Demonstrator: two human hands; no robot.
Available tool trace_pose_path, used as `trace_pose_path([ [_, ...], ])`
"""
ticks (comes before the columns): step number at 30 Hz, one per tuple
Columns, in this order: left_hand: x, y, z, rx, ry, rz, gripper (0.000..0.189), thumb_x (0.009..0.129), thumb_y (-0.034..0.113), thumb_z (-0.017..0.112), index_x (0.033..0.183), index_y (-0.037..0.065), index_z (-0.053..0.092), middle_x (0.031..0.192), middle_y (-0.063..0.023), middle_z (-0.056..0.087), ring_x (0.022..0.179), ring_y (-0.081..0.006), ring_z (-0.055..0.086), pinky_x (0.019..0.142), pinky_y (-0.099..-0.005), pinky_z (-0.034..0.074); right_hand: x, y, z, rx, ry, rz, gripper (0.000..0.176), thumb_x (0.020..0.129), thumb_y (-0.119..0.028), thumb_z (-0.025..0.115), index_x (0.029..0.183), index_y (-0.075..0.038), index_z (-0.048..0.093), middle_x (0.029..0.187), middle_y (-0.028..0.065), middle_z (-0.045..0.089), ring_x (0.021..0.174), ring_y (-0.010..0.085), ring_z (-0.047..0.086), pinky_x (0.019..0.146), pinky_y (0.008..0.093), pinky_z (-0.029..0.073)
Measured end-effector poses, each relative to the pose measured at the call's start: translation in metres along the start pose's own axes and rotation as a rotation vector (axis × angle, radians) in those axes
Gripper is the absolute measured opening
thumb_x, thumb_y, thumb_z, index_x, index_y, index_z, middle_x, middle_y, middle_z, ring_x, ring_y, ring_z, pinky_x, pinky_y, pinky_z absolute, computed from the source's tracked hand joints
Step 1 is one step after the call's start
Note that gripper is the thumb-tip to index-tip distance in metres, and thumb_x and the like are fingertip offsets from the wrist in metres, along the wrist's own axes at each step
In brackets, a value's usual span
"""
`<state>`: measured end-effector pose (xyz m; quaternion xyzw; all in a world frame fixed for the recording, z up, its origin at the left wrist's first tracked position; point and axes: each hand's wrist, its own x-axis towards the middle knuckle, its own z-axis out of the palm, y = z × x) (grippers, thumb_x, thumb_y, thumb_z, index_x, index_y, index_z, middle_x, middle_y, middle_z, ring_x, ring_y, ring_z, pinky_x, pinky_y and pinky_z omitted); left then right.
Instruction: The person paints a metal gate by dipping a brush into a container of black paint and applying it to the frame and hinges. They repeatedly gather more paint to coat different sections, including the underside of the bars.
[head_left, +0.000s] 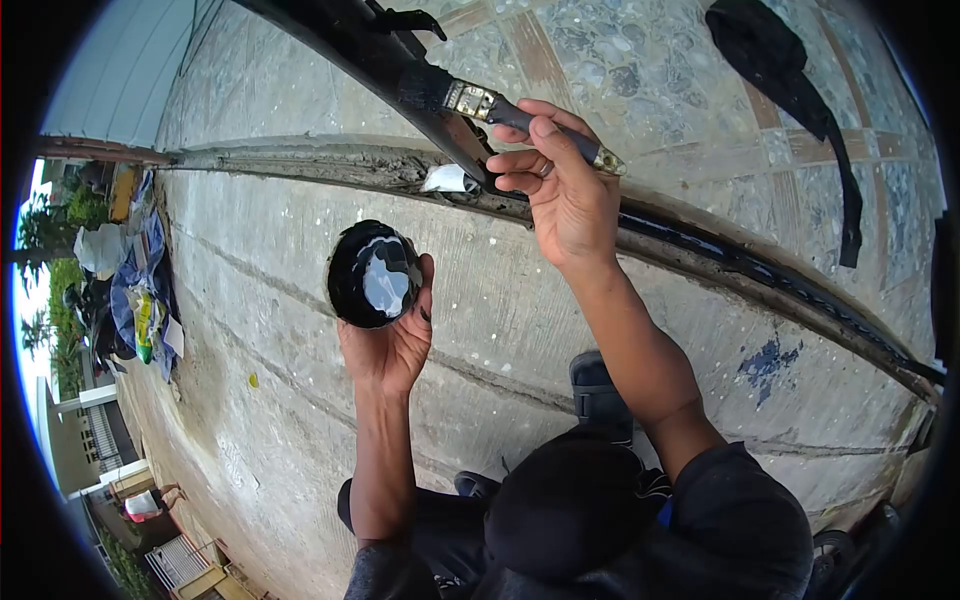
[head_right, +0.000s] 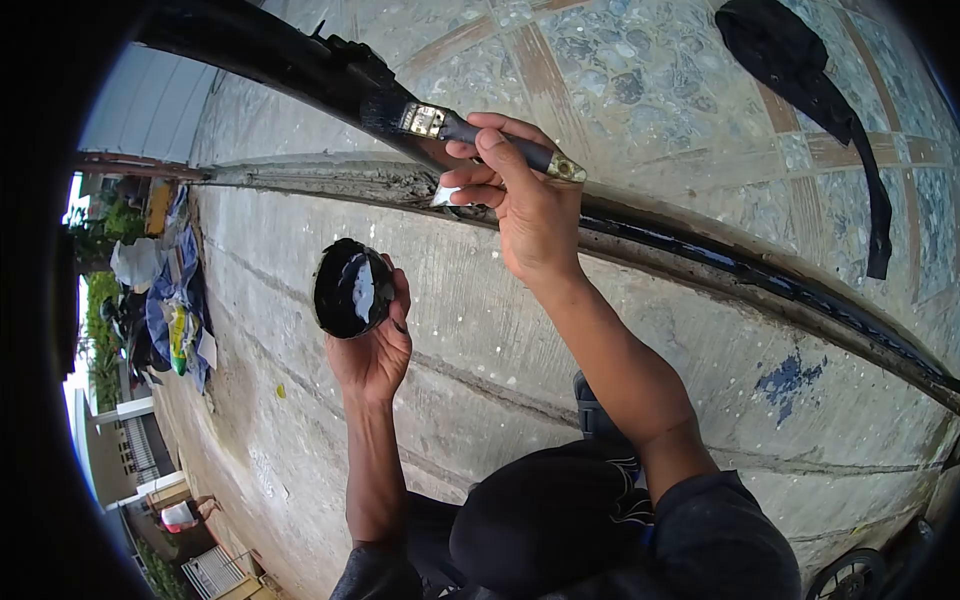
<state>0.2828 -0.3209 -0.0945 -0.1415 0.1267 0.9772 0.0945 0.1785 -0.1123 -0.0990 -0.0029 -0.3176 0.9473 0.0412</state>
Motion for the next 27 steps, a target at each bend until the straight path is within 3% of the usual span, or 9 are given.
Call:
trace_pose_path([
  [2, 0.004, -0.005, 0.005, 0.003, 0.01, 0.0, 0.049, 0.101, 0.039, 0.052, 0.134, 0.003, 0.054, 0.126, -0.0217, 0.063, 0.125, -0.0429, 0.056, 0.09, -0.0526, 0.06, -0.001, 0.009, -0.003, -0.09, 0.057, 0.013, 0.025, 0.097, -0.013, 0.062, 0.116, 0.004, 0.064, 0.093, 0.0182, 0.072, 0.073, 0.0211, 0.073, 0.063, 0.028, 0.06],
  [6, 0.016, -0.011, 0.002, 0.047, -0.006, -0.006, 0.055, 0.101, 0.048, 0.051, 0.135, 0.005, 0.053, 0.127, -0.0199, 0.063, 0.121, -0.0411, 0.059, 0.091, -0.0497, 0.06, -0.007, -0.002, -0.004, -0.558, 0.144, -0.336, 0.013, 0.093, 0.002, 0.061, 0.103, 0.005, 0.068, 0.087, 0.0098, 0.071, 0.069, 0.0111, 0.069, 0.059, 0.0247, 0.057],
  [10, 0.03, -0.018, -0.004, 0.119, -0.043, 0.0, 0.055, 0.103, 0.048, 0.046, 0.138, 0.006, 0.05, 0.13, -0.0193, 0.061, 0.118, -0.0404, 0.061, 0.089, -0.0487, 0.061, -0.013, -0.022, 0.034, -0.555, -0.105, -0.375, 0.012, 0.093, -0.001, 0.064, 0.102, 0.002, 0.07, 0.092, 0.0073, 0.072, 0.069, 0.01, 0.068, 0.059, 0.0223, 0.054],
  [13, 0.036, -0.019, 0.0, 0.111, -0.046, -0.014, 0.057, 0.103, 0.05, 0.044, 0.138, 0.006, 0.049, 0.13, -0.019, 0.061, 0.118, -0.0395, 0.061, 0.089, -0.0476, 0.061, -0.023, -0.034, 0.052, -0.694, -0.235, -0.763, 0.013, 0.093, -0.003, 0.066, 0.105, 0.002, 0.07, 0.095, 0.0085, 0.072, 0.07, 0.0107, 0.068, 0.059, 0.0221, 0.053],
  [14, 0.038, -0.021, 0.004, 0.14, -0.101, 0.005, 0.059, 0.103, 0.052, 0.043, 0.139, 0.006, 0.049, 0.13, -0.019, 0.061, 0.118, -0.0376, 0.062, 0.09, -0.0464, 0.061, -0.02, -0.033, 0.055, -0.678, -0.268, -0.777, 0.016, 0.094, -0.004, 0.066, 0.108, 0.001, 0.07, 0.096, 0.0094, 0.072, 0.072, 0.0113, 0.069, 0.06, 0.0215, 0.054],
  [17, 0.041, -0.02, 0.006, 0.147, -0.078, -0.007, 0.058, 0.103, 0.053, 0.042, 0.138, 0.007, 0.05, 0.13, -0.0182, 0.061, 0.116, -0.0341, 0.064, 0.091, -0.0454, 0.061, -0.008, -0.02, 0.043, -0.452, -0.207, -0.488, 0.017, 0.094, -0.005, 0.066, 0.11, 0.001, 0.07, 0.096, 0.0095, 0.072, 0.073, 0.0116, 0.07, 0.061, 0.0213, 0.055],
  [21, 0.044, -0.023, 0.001, 0.191, -0.093, 0.041, 0.055, 0.103, 0.049, 0.044, 0.138, 0.006, 0.051, 0.129, -0.0192, 0.061, 0.117, -0.0378, 0.062, 0.091, -0.0457, 0.061, -0.047, -0.047, 0.028, -0.654, -0.179, -0.493, 0.013, 0.094, -0.004, 0.066, 0.105, 0.001, 0.07, 0.093, 0.0075, 0.072, 0.069, 0.0096, 0.068, 0.056, 0.0208, 0.053],
  [23, 0.045, -0.031, 0.003, 0.192, -0.086, 0.025, 0.057, 0.103, 0.05, 0.043, 0.138, 0.006, 0.05, 0.129, -0.0192, 0.061, 0.117, -0.0374, 0.062, 0.092, -0.0457, 0.06, -0.061, -0.069, 0.031, -0.858, -0.265, -0.468, 0.009, 0.092, -0.002, 0.067, 0.099, 0.001, 0.071, 0.088, 0.0066, 0.071, 0.065, 0.0076, 0.065, 0.054, 0.0205, 0.049],
  [27, 0.048, -0.043, 0.002, 0.212, -0.116, -0.01, 0.059, 0.102, 0.056, 0.04, 0.135, 0.008, 0.051, 0.128, -0.0141, 0.063, 0.111, -0.0265, 0.067, 0.093, -0.0436, 0.06, -0.059, -0.075, 0.033, -1.06, -0.396, -0.5, 0.004, 0.086, 0.001, 0.068, 0.09, 0.001, 0.069, 0.081, 0.0062, 0.069, 0.059, 0.0064, 0.059, 0.051, 0.0214, 0.043],
])
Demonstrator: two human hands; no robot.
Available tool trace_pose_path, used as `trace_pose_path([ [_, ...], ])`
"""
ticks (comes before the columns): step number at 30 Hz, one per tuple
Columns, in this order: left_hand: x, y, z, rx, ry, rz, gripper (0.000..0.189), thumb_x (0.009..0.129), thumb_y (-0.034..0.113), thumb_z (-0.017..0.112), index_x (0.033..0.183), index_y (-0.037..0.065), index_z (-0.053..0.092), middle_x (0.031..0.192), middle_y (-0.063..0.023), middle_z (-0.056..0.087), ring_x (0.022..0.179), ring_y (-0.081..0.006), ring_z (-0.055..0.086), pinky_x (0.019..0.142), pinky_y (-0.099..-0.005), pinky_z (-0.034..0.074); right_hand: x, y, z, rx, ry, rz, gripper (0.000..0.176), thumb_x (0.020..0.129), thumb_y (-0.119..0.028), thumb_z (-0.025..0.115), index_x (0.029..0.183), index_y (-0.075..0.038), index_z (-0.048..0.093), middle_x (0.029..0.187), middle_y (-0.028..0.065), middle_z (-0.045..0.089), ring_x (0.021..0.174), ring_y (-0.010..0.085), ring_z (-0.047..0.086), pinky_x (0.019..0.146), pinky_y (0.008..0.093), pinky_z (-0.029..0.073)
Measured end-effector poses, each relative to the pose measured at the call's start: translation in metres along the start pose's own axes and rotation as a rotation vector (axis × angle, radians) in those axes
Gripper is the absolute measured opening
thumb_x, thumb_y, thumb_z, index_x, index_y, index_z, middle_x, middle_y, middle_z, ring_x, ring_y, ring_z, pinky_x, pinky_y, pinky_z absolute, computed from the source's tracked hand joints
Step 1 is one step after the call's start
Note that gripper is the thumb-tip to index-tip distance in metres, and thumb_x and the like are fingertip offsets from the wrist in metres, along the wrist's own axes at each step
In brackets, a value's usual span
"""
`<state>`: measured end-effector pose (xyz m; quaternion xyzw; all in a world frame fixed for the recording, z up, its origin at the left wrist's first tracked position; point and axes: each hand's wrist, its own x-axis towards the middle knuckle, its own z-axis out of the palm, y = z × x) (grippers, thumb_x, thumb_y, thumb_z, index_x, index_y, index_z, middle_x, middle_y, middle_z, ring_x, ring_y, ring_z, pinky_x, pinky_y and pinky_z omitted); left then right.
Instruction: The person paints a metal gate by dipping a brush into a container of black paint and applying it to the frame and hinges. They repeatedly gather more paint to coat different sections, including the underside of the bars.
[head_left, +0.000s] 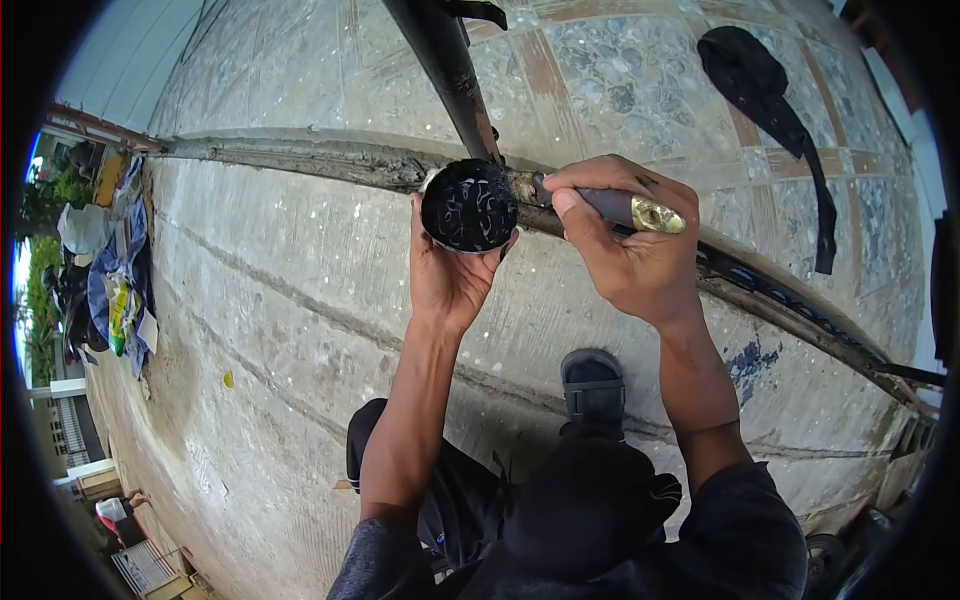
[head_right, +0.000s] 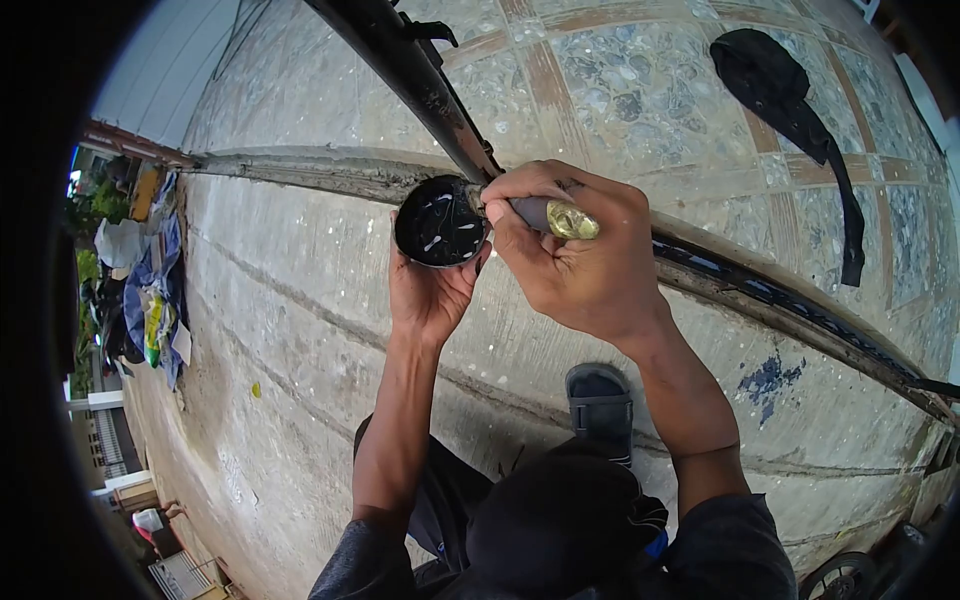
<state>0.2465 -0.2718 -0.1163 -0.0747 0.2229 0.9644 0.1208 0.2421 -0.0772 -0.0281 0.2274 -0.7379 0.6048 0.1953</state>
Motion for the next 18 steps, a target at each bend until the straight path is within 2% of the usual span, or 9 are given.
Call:
trace_pose_path([
  [1, 0.001, -0.002, 0.002, -0.009, 0.002, 0.009, 0.059, 0.102, 0.056, 0.04, 0.135, 0.008, 0.051, 0.128, -0.0141, 0.063, 0.111, -0.0265, 0.067, 0.093, -0.0435, 0.06, 0.0, 0.002, 0.0, -0.022, -0.043, 0.009, 0.006, 0.083, 0.002, 0.068, 0.089, 0.001, 0.068, 0.081, 0.0073, 0.069, 0.062, 0.0075, 0.061, 0.053, 0.0223, 0.045],
  [4, 0.001, -0.007, 0.008, -0.029, 0.011, 0.028, 0.059, 0.103, 0.056, 0.039, 0.135, 0.008, 0.051, 0.128, -0.0141, 0.063, 0.112, -0.0264, 0.067, 0.093, -0.0432, 0.06, -0.002, 0.014, 0.004, -0.048, -0.135, -0.066, 0.008, 0.088, 0.003, 0.068, 0.095, 0.004, 0.07, 0.088, 0.0073, 0.071, 0.069, 0.0048, 0.061, 0.058, 0.0213, 0.046],
  [7, 0.002, -0.009, 0.013, -0.041, 0.008, 0.03, 0.059, 0.103, 0.056, 0.039, 0.135, 0.008, 0.051, 0.127, -0.0142, 0.063, 0.112, -0.0263, 0.067, 0.092, -0.0431, 0.061, -0.006, 0.016, 0.002, -0.04, -0.104, -0.051, 0.01, 0.089, 0.004, 0.067, 0.098, 0.004, 0.071, 0.091, 0.009, 0.071, 0.071, 0.0076, 0.065, 0.059, 0.0214, 0.049],
  [11, 0.009, -0.01, 0.007, -0.078, -0.042, 0.022, 0.053, 0.104, 0.049, 0.043, 0.135, 0.007, 0.053, 0.129, -0.0156, 0.063, 0.116, -0.0292, 0.064, 0.098, -0.0428, 0.057, -0.009, 0.012, -0.007, 0.087, -0.014, 0.067, 0.018, 0.09, 0.003, 0.067, 0.108, 0.002, 0.07, 0.093, 0.013, 0.071, 0.075, 0.0139, 0.07, 0.061, 0.0233, 0.056],
  [13, 0.015, -0.01, 0.012, -0.11, -0.002, 0.032, 0.053, 0.103, 0.048, 0.044, 0.135, 0.007, 0.053, 0.129, -0.0166, 0.063, 0.115, -0.0305, 0.064, 0.098, -0.0437, 0.057, -0.013, 0.016, -0.01, 0.107, -0.013, 0.004, 0.019, 0.09, 0.002, 0.068, 0.109, 0.002, 0.07, 0.094, 0.0136, 0.071, 0.076, 0.0152, 0.071, 0.062, 0.0244, 0.057],
  [16, 0.023, -0.009, 0.015, -0.132, -0.031, 0.001, 0.056, 0.102, 0.053, 0.044, 0.134, 0.009, 0.053, 0.129, -0.013, 0.063, 0.113, -0.0266, 0.066, 0.094, -0.0447, 0.059, -0.012, 0.018, -0.016, 0.099, -0.066, -0.075, 0.021, 0.089, 0.002, 0.069, 0.11, 0.002, 0.07, 0.095, 0.0143, 0.069, 0.079, 0.0174, 0.072, 0.063, 0.0259, 0.059],
  [18, 0.029, -0.008, 0.017, -0.204, -0.025, -0.019, 0.054, 0.102, 0.05, 0.047, 0.134, 0.008, 0.054, 0.129, -0.0139, 0.063, 0.113, -0.0282, 0.066, 0.094, -0.0442, 0.059, -0.01, 0.021, -0.018, 0.115, -0.088, -0.102, 0.022, 0.088, 0.002, 0.069, 0.111, 0.002, 0.07, 0.096, 0.0144, 0.069, 0.082, 0.0186, 0.072, 0.064, 0.0266, 0.059],
])
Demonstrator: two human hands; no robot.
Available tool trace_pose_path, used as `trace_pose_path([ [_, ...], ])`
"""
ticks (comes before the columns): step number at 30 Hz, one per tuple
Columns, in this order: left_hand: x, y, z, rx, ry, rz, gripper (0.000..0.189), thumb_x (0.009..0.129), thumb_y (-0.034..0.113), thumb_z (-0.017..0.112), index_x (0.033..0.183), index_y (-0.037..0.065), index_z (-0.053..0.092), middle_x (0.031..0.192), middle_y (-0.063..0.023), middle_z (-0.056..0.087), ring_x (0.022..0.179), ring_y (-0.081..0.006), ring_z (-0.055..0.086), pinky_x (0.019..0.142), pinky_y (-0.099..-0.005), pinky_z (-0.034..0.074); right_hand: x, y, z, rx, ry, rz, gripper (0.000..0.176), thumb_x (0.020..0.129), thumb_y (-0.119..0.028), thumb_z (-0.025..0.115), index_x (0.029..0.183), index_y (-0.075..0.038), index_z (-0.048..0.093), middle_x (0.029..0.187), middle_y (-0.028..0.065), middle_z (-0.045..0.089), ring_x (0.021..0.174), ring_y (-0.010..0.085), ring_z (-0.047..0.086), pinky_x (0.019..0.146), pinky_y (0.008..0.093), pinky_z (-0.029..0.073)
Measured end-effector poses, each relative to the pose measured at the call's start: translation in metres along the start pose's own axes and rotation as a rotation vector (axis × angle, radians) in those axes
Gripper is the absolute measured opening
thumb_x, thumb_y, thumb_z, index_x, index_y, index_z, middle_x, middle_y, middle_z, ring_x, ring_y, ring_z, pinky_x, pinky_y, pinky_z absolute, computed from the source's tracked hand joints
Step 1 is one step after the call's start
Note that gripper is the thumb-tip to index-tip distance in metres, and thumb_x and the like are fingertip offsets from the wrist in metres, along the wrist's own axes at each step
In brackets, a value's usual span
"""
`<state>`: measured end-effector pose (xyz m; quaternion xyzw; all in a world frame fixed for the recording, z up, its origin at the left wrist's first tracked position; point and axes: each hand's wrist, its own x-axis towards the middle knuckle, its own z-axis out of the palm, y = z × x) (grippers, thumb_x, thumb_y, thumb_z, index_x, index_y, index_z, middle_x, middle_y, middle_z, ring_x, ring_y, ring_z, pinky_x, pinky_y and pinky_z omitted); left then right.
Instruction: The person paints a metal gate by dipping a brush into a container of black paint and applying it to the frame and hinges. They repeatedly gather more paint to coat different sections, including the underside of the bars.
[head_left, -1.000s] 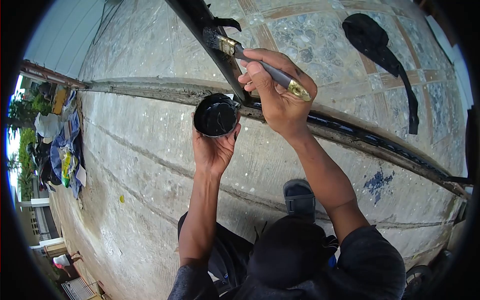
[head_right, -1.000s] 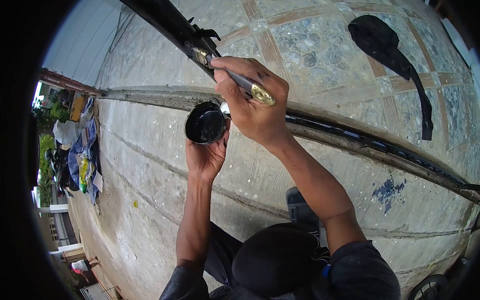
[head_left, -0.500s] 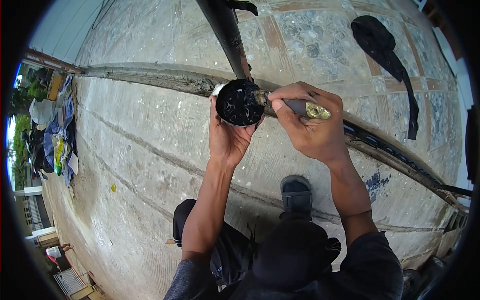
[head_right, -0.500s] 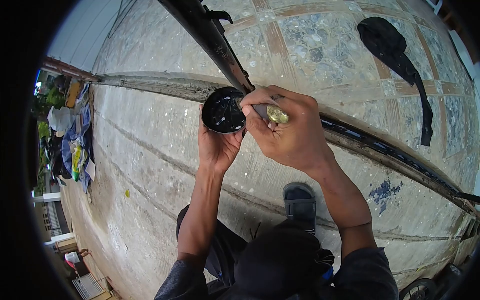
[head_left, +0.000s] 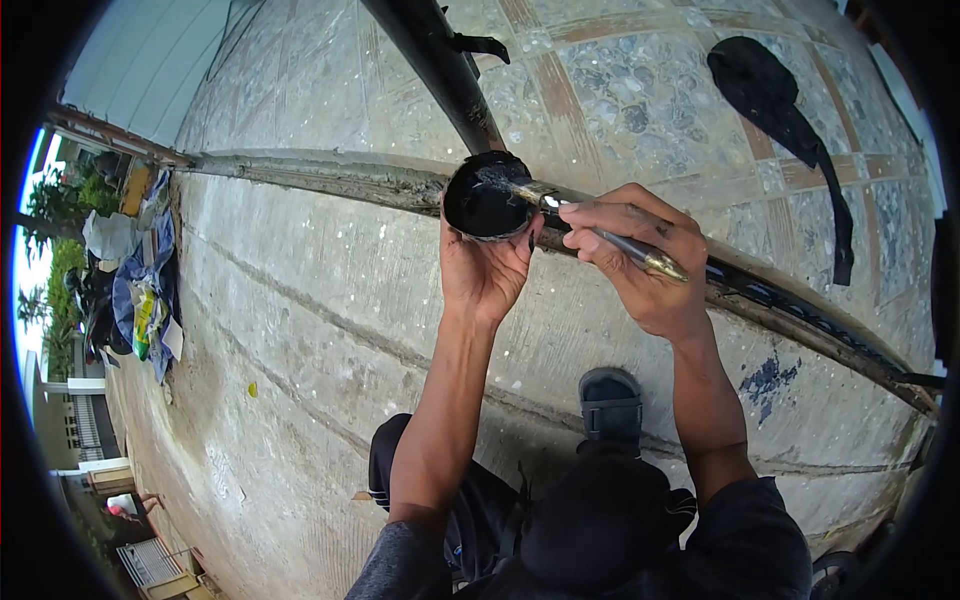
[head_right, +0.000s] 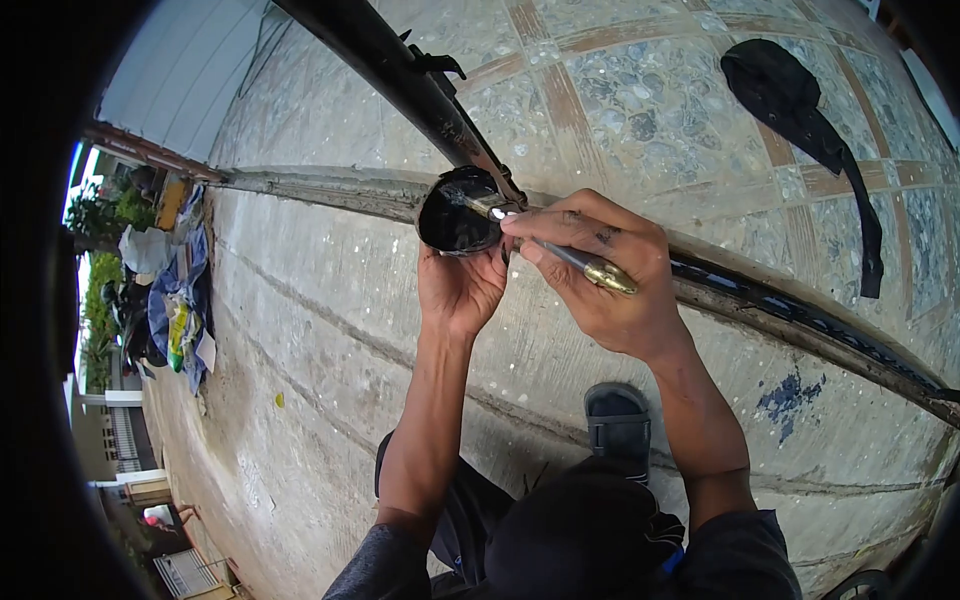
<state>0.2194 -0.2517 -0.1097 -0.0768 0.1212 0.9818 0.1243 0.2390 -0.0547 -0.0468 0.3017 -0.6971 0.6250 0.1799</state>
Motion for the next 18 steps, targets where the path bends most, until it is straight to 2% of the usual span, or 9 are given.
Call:
trace_pose_path([
  [5, 0.007, 0.004, 0.001, -0.038, -0.015, -0.042, 0.051, 0.101, 0.045, 0.05, 0.135, 0.007, 0.055, 0.129, -0.0156, 0.063, 0.115, -0.0319, 0.065, 0.094, -0.0445, 0.059, 0.001, 0.019, -0.003, 0.183, 0.06, 0.04, 0.02, 0.09, 0.003, 0.065, 0.11, 0.004, 0.069, 0.097, 0.0155, 0.069, 0.087, 0.0205, 0.072, 0.067, 0.0274, 0.06],
  [8, 0.005, 0.003, 0.005, -0.021, -0.059, -0.041, 0.051, 0.101, 0.045, 0.05, 0.134, 0.007, 0.055, 0.128, -0.0155, 0.064, 0.117, -0.0348, 0.063, 0.095, -0.0453, 0.059, 0.004, 0.029, 0.009, 0.487, 0.257, 0.272, 0.02, 0.091, 0.0, 0.067, 0.111, 0.003, 0.07, 0.102, 0.0144, 0.071, 0.088, 0.0182, 0.073, 0.071, 0.0254, 0.06],
  [11, 0.001, 0.006, 0.005, 0.004, -0.02, -0.016, 0.049, 0.101, 0.043, 0.051, 0.133, 0.006, 0.056, 0.127, -0.0164, 0.064, 0.118, -0.0373, 0.062, 0.094, -0.0458, 0.059, 0.016, 0.041, 0.019, 0.546, 0.323, 0.256, 0.024, 0.095, -0.002, 0.062, 0.117, 0.007, 0.065, 0.104, 0.0165, 0.071, 0.09, 0.021, 0.073, 0.071, 0.0265, 0.06],
  [13, -0.003, 0.015, -0.003, -0.002, -0.043, -0.02, 0.043, 0.101, 0.036, 0.052, 0.131, 0.006, 0.058, 0.127, -0.0187, 0.064, 0.122, -0.0377, 0.059, 0.097, -0.0446, 0.058, 0.02, 0.049, 0.029, 0.622, 0.333, 0.26, 0.026, 0.096, -0.003, 0.061, 0.119, 0.007, 0.064, 0.103, 0.0174, 0.071, 0.09, 0.0219, 0.073, 0.072, 0.0271, 0.06],
  [16, -0.015, 0.024, -0.013, -0.002, -0.017, 0.002, 0.04, 0.101, 0.032, 0.052, 0.13, 0.005, 0.06, 0.128, -0.0194, 0.063, 0.123, -0.0378, 0.058, 0.097, -0.0444, 0.058, 0.012, 0.077, 0.046, 0.674, 0.357, 0.366, 0.026, 0.096, -0.004, 0.062, 0.119, 0.006, 0.065, 0.103, 0.0174, 0.072, 0.091, 0.0214, 0.073, 0.071, 0.0268, 0.06],
  [18, -0.021, 0.029, -0.018, -0.01, -0.007, 0.002, 0.04, 0.101, 0.032, 0.052, 0.129, 0.005, 0.061, 0.128, -0.0192, 0.064, 0.123, -0.038, 0.058, 0.096, -0.0446, 0.058, -0.001, 0.085, 0.048, 0.596, 0.386, 0.41, 0.023, 0.095, -0.005, 0.063, 0.117, 0.005, 0.066, 0.1, 0.0161, 0.072, 0.088, 0.0199, 0.073, 0.068, 0.0262, 0.06],
])
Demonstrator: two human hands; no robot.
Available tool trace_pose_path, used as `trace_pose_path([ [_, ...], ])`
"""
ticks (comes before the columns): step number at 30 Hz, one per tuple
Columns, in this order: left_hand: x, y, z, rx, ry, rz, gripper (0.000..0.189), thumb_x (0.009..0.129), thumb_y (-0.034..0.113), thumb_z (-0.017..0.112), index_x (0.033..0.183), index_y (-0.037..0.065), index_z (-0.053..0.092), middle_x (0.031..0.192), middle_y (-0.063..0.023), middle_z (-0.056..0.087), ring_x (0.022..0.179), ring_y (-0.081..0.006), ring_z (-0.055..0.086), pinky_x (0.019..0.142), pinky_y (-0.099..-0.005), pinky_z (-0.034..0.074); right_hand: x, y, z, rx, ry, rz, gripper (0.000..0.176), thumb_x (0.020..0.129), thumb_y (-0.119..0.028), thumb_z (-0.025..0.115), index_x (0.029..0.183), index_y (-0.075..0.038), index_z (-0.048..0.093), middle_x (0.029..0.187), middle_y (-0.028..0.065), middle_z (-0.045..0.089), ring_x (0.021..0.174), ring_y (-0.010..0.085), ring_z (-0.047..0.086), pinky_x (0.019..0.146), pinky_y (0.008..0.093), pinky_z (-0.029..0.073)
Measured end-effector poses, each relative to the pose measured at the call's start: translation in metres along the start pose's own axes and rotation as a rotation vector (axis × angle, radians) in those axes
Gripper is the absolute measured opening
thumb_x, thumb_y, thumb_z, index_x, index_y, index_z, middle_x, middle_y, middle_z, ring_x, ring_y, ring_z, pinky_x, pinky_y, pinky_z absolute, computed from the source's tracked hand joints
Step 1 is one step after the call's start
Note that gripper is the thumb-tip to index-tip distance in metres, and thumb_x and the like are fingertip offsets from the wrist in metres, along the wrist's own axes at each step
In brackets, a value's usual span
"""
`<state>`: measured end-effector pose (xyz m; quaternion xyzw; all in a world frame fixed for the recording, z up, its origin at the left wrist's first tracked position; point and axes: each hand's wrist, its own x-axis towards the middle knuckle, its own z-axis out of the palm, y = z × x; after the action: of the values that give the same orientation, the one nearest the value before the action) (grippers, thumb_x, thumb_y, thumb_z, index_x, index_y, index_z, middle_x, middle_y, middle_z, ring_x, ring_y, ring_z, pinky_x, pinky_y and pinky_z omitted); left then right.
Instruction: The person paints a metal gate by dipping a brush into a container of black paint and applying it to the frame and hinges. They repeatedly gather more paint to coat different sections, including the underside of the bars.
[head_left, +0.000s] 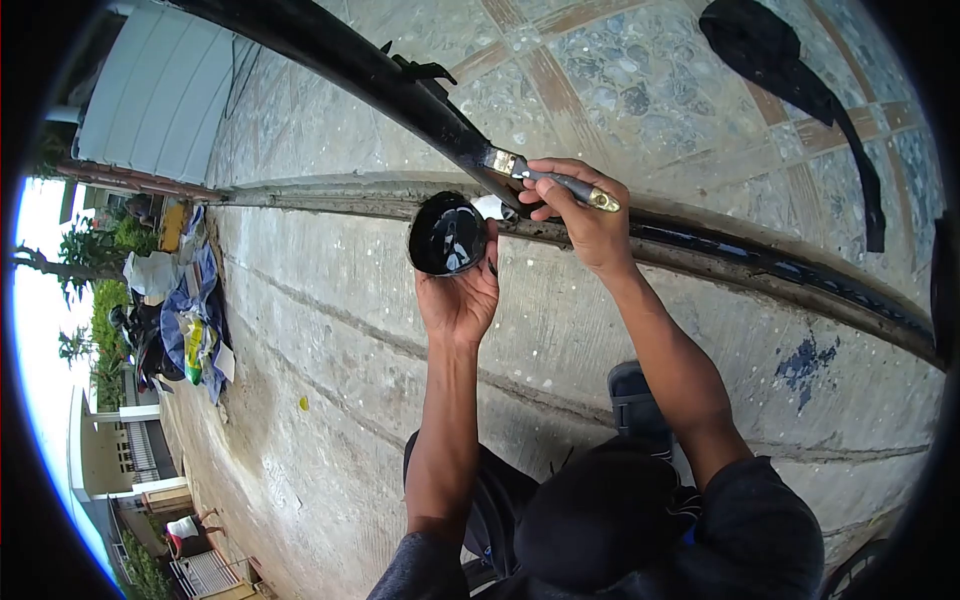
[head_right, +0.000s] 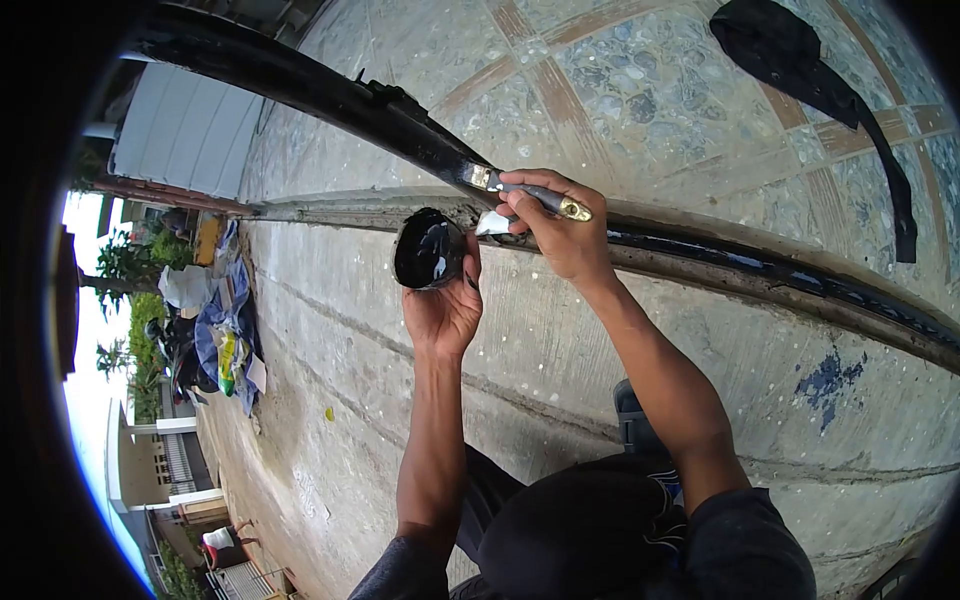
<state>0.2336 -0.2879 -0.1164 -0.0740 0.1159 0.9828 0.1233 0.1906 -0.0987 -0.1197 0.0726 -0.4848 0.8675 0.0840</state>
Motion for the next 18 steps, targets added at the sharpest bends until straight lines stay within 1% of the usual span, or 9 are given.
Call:
trace_pose_path([
  [3, -0.005, 0.005, -0.004, 0.005, 0.007, 0.011, 0.041, 0.1, 0.032, 0.052, 0.129, 0.005, 0.061, 0.127, -0.0187, 0.064, 0.123, -0.038, 0.058, 0.095, -0.045, 0.058, -0.007, -0.004, 0.0, -0.193, 0.084, -0.044, 0.019, 0.095, -0.003, 0.063, 0.112, 0.004, 0.068, 0.095, 0.0139, 0.073, 0.082, 0.0173, 0.073, 0.066, 0.0253, 0.059],
  [6, -0.007, 0.002, -0.005, -0.011, 0.016, -0.011, 0.04, 0.1, 0.032, 0.052, 0.129, 0.006, 0.061, 0.126, -0.0183, 0.065, 0.123, -0.0381, 0.058, 0.095, -0.0451, 0.058, 0.011, -0.017, 0.018, -0.394, 0.048, -0.183, 0.016, 0.092, -0.003, 0.064, 0.105, 0.003, 0.071, 0.088, 0.0096, 0.072, 0.081, 0.0132, 0.072, 0.064, 0.0229, 0.057],
  [7, -0.008, 0.001, -0.004, -0.009, 0.026, -0.014, 0.04, 0.1, 0.032, 0.052, 0.129, 0.006, 0.061, 0.126, -0.0182, 0.065, 0.123, -0.0382, 0.058, 0.095, -0.0451, 0.058, 0.016, -0.027, 0.026, -0.377, 0.027, -0.234, 0.016, 0.092, -0.003, 0.063, 0.104, 0.003, 0.071, 0.085, 0.0092, 0.072, 0.08, 0.0132, 0.072, 0.064, 0.0237, 0.058],
  [10, -0.009, 0.001, -0.001, -0.007, 0.018, -0.011, 0.039, 0.1, 0.031, 0.052, 0.129, 0.006, 0.062, 0.126, -0.0178, 0.065, 0.123, -0.0384, 0.057, 0.095, -0.0453, 0.058, 0.017, -0.062, 0.037, 0.0, 0.005, -0.153, 0.016, 0.092, -0.003, 0.063, 0.105, 0.003, 0.071, 0.086, 0.0108, 0.073, 0.081, 0.0152, 0.073, 0.065, 0.0249, 0.059],
  [11, -0.009, 0.002, 0.0, -0.005, 0.006, -0.009, 0.039, 0.1, 0.031, 0.053, 0.128, 0.006, 0.062, 0.126, -0.0177, 0.065, 0.124, -0.0385, 0.057, 0.096, -0.0454, 0.058, 0.018, -0.06, 0.033, 0.097, 0.015, -0.138, 0.018, 0.092, -0.004, 0.064, 0.107, 0.003, 0.07, 0.088, 0.013, 0.072, 0.081, 0.0187, 0.073, 0.065, 0.0263, 0.06],
  [14, -0.009, 0.005, 0.0, -0.013, -0.009, -0.015, 0.039, 0.1, 0.03, 0.053, 0.129, 0.006, 0.062, 0.126, -0.0175, 0.065, 0.124, -0.0385, 0.057, 0.096, -0.0459, 0.058, 0.022, -0.022, 0.018, 0.323, -0.001, 0.118, 0.027, 0.092, -0.008, 0.063, 0.115, 0.006, 0.066, 0.092, 0.0163, 0.072, 0.084, 0.023, 0.074, 0.069, 0.0291, 0.06],
  [15, -0.011, 0.006, -0.002, -0.02, -0.007, -0.018, 0.038, 0.1, 0.03, 0.053, 0.129, 0.006, 0.062, 0.126, -0.0177, 0.065, 0.125, -0.0384, 0.056, 0.096, -0.046, 0.058, 0.022, -0.004, 0.01, 0.324, 0.015, 0.197, 0.028, 0.091, -0.01, 0.063, 0.116, 0.005, 0.065, 0.093, 0.0161, 0.072, 0.084, 0.0234, 0.073, 0.069, 0.0296, 0.06],
  [17, -0.01, 0.009, -0.002, -0.028, -0.008, -0.019, 0.038, 0.1, 0.029, 0.053, 0.129, 0.006, 0.061, 0.126, -0.0181, 0.065, 0.125, -0.0383, 0.056, 0.097, -0.0461, 0.057, 0.02, 0.002, -0.006, 0.228, 0.031, 0.203, 0.028, 0.092, -0.011, 0.062, 0.115, 0.004, 0.066, 0.094, 0.0157, 0.072, 0.083, 0.0231, 0.073, 0.068, 0.0291, 0.06],
  [18, -0.011, 0.01, -0.002, -0.019, 0.005, -0.012, 0.041, 0.1, 0.032, 0.053, 0.13, 0.006, 0.06, 0.126, -0.0182, 0.064, 0.125, -0.0383, 0.056, 0.095, -0.0466, 0.059, 0.018, 0.006, -0.012, 0.185, 0.037, 0.212, 0.027, 0.092, -0.011, 0.062, 0.115, 0.003, 0.066, 0.094, 0.0154, 0.072, 0.082, 0.023, 0.073, 0.067, 0.0289, 0.059],
])
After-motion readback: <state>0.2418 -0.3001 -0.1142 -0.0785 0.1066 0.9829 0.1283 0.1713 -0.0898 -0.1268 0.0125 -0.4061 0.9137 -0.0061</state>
